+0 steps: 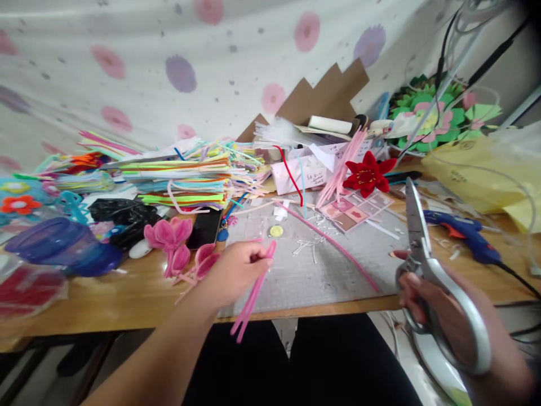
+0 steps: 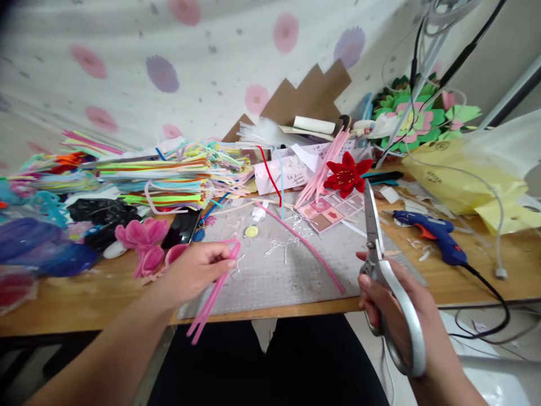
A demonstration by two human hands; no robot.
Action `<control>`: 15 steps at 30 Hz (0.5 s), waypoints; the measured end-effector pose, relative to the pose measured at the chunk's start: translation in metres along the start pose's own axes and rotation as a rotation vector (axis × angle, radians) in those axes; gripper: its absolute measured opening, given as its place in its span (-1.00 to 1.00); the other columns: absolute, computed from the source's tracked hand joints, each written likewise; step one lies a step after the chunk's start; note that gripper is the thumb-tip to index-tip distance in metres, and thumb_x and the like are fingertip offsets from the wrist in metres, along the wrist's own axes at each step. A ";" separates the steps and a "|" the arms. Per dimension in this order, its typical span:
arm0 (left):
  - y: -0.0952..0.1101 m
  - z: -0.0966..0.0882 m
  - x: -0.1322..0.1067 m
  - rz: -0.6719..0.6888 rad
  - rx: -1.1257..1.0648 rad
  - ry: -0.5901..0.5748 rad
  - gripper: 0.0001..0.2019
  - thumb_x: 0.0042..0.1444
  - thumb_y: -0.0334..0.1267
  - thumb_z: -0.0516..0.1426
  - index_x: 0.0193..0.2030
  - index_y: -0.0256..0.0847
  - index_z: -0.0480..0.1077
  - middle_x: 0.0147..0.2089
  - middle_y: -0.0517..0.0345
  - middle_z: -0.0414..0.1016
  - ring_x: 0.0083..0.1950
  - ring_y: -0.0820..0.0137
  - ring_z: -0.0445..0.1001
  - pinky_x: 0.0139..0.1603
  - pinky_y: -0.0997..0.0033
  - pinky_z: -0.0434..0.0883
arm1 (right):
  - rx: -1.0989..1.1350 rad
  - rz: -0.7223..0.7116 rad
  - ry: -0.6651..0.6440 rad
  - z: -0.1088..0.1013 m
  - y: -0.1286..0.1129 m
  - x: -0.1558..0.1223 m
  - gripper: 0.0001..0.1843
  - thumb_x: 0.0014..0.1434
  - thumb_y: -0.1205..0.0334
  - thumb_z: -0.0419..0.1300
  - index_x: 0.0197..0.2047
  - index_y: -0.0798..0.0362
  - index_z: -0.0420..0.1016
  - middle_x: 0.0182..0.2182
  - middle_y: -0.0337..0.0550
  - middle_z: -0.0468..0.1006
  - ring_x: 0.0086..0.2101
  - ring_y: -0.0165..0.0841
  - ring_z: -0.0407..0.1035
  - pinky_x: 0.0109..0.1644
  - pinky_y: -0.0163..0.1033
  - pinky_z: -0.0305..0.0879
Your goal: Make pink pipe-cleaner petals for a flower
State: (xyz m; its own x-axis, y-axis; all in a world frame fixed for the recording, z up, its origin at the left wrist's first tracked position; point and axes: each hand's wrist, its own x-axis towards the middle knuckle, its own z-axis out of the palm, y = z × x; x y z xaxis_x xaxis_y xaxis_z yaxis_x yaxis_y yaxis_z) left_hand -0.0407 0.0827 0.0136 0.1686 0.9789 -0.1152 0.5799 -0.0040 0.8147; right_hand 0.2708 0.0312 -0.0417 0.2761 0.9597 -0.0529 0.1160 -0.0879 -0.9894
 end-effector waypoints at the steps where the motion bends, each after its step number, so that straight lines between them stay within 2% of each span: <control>1: 0.001 0.008 0.006 -0.004 0.021 0.011 -0.73 -0.01 -0.21 0.13 -0.65 -0.21 0.22 -0.64 0.35 0.12 -0.57 0.51 0.11 -0.54 0.51 0.03 | 0.001 0.003 -0.020 0.001 -0.001 0.000 -0.41 -0.01 -0.09 0.31 0.03 0.04 0.39 -0.63 -0.31 0.30 -0.71 -0.48 0.13 -0.70 -0.40 0.09; 5: -0.002 0.030 0.033 -0.019 0.005 0.023 -0.75 0.04 -0.16 0.07 -0.59 -0.18 0.22 -0.69 0.38 0.10 -0.66 0.52 0.11 -0.60 0.51 0.05 | -0.047 0.028 -0.082 0.007 -0.004 -0.001 -0.39 0.04 -0.12 0.26 0.08 0.02 0.33 -0.64 -0.32 0.30 -0.71 -0.47 0.13 -0.69 -0.40 0.10; 9: -0.005 0.037 0.053 0.002 0.050 0.026 -0.75 0.04 -0.13 0.07 -0.56 -0.20 0.30 -0.68 0.33 0.21 -0.64 0.48 0.23 -0.57 0.49 0.16 | -0.074 0.060 -0.110 0.010 -0.006 -0.003 -0.39 0.04 -0.13 0.25 0.08 0.01 0.32 -0.65 -0.33 0.31 -0.71 -0.46 0.14 -0.69 -0.40 0.10; 12: -0.005 0.029 0.060 0.040 0.156 0.074 -0.76 0.00 -0.11 0.12 -0.54 -0.21 0.40 -0.61 0.25 0.36 -0.52 0.40 0.34 -0.47 0.44 0.22 | -0.027 0.056 -0.111 0.011 -0.007 -0.003 -0.40 0.04 -0.12 0.26 0.06 0.02 0.33 -0.66 -0.33 0.29 -0.72 -0.46 0.14 -0.69 -0.40 0.08; 15: -0.010 0.005 0.058 0.066 0.258 0.199 -0.75 0.07 -0.10 0.06 -0.42 -0.19 0.47 -0.44 0.18 0.49 -0.36 0.33 0.41 -0.33 0.39 0.25 | 0.040 0.054 -0.126 0.010 -0.007 -0.003 -0.44 0.08 -0.08 0.25 0.07 0.02 0.32 -0.63 -0.32 0.31 -0.71 -0.48 0.14 -0.68 -0.40 0.08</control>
State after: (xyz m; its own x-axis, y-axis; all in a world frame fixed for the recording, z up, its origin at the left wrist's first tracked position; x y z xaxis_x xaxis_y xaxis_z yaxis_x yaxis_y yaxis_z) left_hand -0.0328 0.1380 -0.0045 0.0683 0.9954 0.0673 0.7602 -0.0956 0.6426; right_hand 0.2597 0.0320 -0.0359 0.1583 0.9801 -0.1200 0.0659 -0.1317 -0.9891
